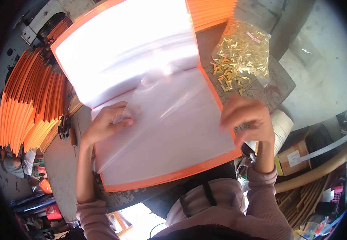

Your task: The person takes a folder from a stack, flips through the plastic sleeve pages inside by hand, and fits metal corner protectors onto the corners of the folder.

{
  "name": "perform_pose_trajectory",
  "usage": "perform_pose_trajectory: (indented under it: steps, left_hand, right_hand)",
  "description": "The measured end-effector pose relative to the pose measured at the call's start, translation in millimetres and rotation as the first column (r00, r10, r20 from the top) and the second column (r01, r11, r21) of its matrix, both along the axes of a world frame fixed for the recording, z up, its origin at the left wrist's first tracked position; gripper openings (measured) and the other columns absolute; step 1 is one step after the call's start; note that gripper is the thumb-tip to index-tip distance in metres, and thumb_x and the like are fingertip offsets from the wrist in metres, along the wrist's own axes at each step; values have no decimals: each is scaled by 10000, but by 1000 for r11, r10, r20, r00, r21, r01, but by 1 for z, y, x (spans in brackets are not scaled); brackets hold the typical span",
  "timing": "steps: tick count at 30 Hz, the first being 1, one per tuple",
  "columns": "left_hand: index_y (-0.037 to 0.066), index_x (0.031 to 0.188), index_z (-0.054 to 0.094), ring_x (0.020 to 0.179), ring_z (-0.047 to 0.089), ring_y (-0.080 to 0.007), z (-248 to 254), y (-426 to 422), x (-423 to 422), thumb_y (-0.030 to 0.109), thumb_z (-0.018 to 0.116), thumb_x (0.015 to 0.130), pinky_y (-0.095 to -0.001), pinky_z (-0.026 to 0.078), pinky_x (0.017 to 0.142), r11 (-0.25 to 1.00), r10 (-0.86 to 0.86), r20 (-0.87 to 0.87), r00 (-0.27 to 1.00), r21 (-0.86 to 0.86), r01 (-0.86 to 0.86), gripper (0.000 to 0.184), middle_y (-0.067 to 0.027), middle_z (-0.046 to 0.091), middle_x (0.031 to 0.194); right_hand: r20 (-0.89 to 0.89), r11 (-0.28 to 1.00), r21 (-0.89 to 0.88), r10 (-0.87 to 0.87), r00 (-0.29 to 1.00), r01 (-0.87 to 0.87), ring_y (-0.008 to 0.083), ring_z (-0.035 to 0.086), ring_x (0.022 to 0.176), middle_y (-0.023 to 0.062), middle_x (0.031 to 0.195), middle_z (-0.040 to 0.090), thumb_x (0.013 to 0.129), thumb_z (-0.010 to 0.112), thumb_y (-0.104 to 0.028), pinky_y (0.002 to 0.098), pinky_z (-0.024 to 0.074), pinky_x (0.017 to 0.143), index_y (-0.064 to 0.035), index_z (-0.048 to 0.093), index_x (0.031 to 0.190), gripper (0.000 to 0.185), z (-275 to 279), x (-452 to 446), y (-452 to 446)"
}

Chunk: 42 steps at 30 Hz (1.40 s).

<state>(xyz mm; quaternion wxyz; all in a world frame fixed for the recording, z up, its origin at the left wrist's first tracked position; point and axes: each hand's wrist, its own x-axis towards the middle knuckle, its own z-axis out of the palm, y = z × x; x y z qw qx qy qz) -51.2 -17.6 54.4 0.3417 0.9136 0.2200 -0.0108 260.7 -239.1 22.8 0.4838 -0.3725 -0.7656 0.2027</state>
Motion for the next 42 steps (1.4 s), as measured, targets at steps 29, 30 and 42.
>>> perform_pose_trajectory:
  steps: [29,30,42]
  left_hand:
    - [45,858,580,804,565,-329,14,-49,14,113,667,773,-403,444,654,954,-263,124,957,179,239,139,-135,557,922]
    - [45,858,580,804,565,-329,14,-48,14,113,667,773,-403,444,654,955,-260,126,957,177,236,139,-135,557,922]
    - [46,845,592,801,561,-309,13,-52,14,140,677,781,-400,446,687,955,-254,157,954,198,222,142,-108,555,903]
  right_hand:
    - [-443,777,-174,-610,657,604,207,569,806,89,904,605,810,679,-250,273,439,712,-26,623,891,245,-7,-29,6]
    - [-359,898,-164,-439,823,408,236,568,884,81,977,605,777,705,-254,307,441,767,-32,628,926,278,-13,-14,-9]
    - [372,943,-182,-197,907,279,289,494,1162,47,1163,627,643,721,-303,413,360,972,-95,721,864,304,-12,-23,-12]
